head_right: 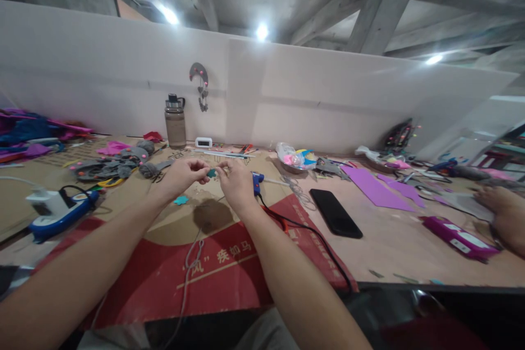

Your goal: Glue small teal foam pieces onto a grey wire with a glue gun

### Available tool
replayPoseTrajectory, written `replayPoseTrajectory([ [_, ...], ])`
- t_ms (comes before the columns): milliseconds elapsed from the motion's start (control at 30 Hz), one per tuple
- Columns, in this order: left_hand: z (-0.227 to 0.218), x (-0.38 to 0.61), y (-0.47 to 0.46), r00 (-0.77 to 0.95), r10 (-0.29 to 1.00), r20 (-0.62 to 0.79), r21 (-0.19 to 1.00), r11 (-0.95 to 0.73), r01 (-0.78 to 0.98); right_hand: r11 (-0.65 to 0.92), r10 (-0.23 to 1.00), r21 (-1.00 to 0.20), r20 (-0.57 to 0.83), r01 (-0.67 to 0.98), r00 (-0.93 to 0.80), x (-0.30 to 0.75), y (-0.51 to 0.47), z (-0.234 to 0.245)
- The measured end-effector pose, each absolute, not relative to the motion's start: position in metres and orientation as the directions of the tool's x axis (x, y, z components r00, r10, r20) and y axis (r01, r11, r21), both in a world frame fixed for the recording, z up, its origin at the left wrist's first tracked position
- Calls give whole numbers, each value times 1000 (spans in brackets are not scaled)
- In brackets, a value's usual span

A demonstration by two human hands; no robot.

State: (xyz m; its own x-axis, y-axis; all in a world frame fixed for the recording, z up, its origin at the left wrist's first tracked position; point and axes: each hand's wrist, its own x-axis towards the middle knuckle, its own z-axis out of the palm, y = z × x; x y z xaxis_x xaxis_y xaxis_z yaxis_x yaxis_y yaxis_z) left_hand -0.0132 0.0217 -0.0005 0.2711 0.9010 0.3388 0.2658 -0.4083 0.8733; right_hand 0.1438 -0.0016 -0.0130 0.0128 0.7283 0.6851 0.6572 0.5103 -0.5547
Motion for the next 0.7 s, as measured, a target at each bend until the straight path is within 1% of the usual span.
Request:
replayPoseTrajectory([
  [233,-4,-14,24,280,877,389,831,-466,303,514,733,-571,680,640,18,145,2,-16],
  [500,-1,-14,23,282,881,380,844,-455,285,506,741,-592,671,628,35,146,3,-16],
  [700,0,-14,22,308,867,392,816,-482,319,505,749,-601,662,619,32,147,3,-16],
])
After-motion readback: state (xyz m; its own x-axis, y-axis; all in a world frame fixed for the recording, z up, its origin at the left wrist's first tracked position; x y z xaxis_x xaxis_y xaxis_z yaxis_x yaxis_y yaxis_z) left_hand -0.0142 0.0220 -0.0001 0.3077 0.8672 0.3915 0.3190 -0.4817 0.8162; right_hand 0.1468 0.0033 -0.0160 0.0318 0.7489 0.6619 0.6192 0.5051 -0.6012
